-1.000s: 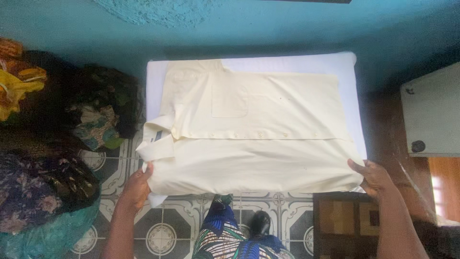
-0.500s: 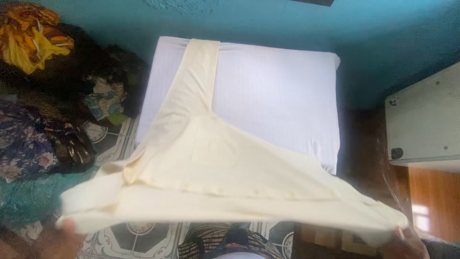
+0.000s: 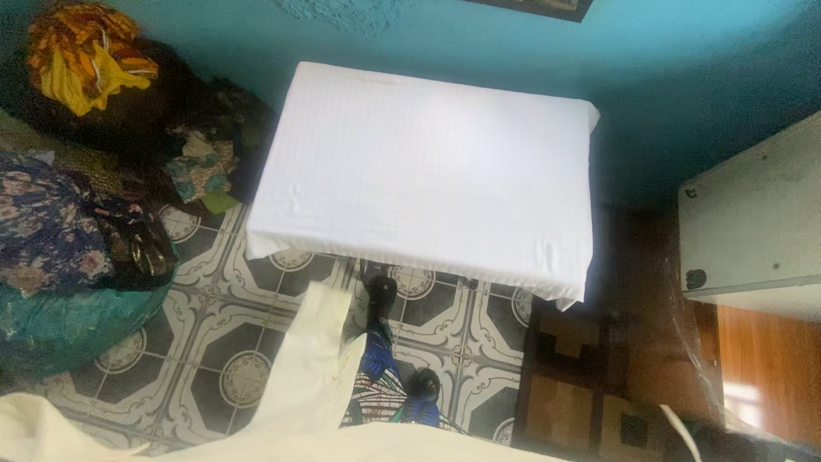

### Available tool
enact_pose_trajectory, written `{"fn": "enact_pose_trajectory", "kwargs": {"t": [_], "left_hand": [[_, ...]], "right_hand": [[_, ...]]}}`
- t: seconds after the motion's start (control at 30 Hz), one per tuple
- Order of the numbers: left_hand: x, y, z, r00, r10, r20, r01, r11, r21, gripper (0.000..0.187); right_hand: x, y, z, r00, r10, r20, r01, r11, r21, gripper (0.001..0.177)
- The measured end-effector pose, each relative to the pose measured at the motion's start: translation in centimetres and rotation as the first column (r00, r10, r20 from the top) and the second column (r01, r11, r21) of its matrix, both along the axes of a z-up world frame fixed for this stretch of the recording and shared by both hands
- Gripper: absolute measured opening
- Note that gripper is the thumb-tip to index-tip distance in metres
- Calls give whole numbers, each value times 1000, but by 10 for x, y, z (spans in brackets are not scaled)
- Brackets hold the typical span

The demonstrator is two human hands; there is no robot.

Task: The person smooths out a button-down shirt on a flat surface, folds the sleeves across the back, and then folds the body of the shirt several times.

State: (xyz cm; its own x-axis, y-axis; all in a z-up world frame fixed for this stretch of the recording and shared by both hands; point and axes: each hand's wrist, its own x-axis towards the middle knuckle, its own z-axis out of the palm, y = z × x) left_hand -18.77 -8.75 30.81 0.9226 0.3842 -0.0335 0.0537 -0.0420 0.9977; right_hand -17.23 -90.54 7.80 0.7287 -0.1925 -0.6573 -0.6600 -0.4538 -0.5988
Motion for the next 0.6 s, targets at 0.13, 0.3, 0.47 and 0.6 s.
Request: {"fn": "enact_pose_trajectory", "kwargs": {"t": [0.13, 0.3, 0.47, 0.6], "left_hand": [[-3, -8, -14, 998, -39, -41, 40, 999, 20, 63], [6, 4, -9, 989, -75, -128, 74, 997, -16, 65], [113, 7, -56, 975, -79, -207, 61, 994, -93, 68], [241, 12, -126, 945, -30, -326, -28, 985, -172, 54]], "right_hand": [[19, 1, 7, 1000, 4, 1, -4, 1000, -14, 63], [50, 10, 3, 999, 43, -14, -44, 998, -40, 63], [144, 34, -11, 995, 100, 23, -98, 993, -64, 63], [224, 62, -25, 981, 164, 101, -157, 985, -77, 64]]}}
